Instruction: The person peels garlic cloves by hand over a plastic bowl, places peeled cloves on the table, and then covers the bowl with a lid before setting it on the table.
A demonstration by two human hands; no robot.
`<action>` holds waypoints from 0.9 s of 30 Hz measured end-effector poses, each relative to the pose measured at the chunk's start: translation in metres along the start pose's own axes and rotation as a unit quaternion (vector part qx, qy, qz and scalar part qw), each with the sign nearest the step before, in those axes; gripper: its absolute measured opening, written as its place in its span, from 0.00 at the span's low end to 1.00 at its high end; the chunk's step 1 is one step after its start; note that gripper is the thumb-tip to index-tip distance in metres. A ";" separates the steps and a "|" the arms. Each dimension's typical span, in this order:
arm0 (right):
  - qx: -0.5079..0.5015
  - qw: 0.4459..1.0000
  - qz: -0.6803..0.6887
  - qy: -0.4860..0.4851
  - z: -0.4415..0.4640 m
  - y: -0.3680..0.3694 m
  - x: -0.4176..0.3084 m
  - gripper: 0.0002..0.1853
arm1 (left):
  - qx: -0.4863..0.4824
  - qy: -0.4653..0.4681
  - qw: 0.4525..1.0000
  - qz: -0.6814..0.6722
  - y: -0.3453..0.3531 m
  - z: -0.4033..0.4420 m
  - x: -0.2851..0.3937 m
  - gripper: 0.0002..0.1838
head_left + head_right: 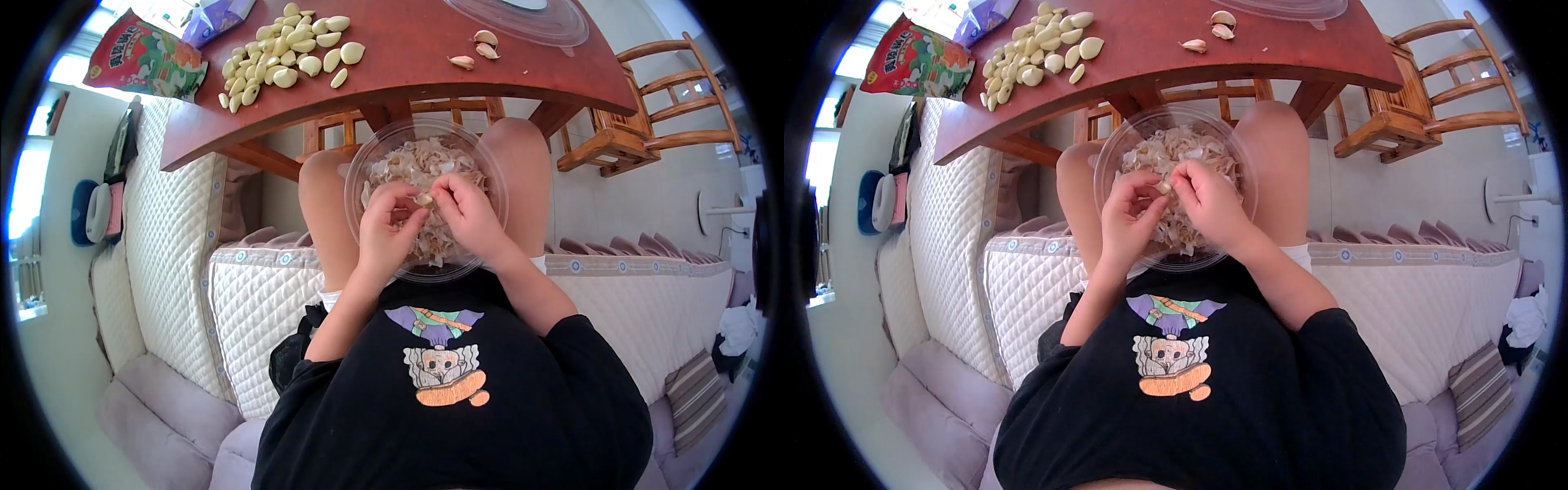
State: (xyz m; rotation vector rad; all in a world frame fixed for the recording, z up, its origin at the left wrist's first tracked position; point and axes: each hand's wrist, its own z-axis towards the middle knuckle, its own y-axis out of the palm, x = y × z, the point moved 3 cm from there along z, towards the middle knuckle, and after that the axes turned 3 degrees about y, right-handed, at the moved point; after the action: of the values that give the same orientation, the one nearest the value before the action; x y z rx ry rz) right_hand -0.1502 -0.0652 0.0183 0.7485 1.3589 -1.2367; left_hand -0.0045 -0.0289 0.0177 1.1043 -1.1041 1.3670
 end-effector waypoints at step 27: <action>0.050 0.998 -0.008 -0.031 0.000 -0.010 -0.004 0.04 | -0.105 -0.237 0.875 -0.409 -0.002 -0.002 -0.007 0.21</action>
State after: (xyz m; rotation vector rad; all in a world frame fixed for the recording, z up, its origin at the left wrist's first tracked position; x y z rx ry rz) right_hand -0.1584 -0.0673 0.0244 0.7622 1.2624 -1.3379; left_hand -0.0022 -0.0275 0.0108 1.5427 -0.9067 0.3043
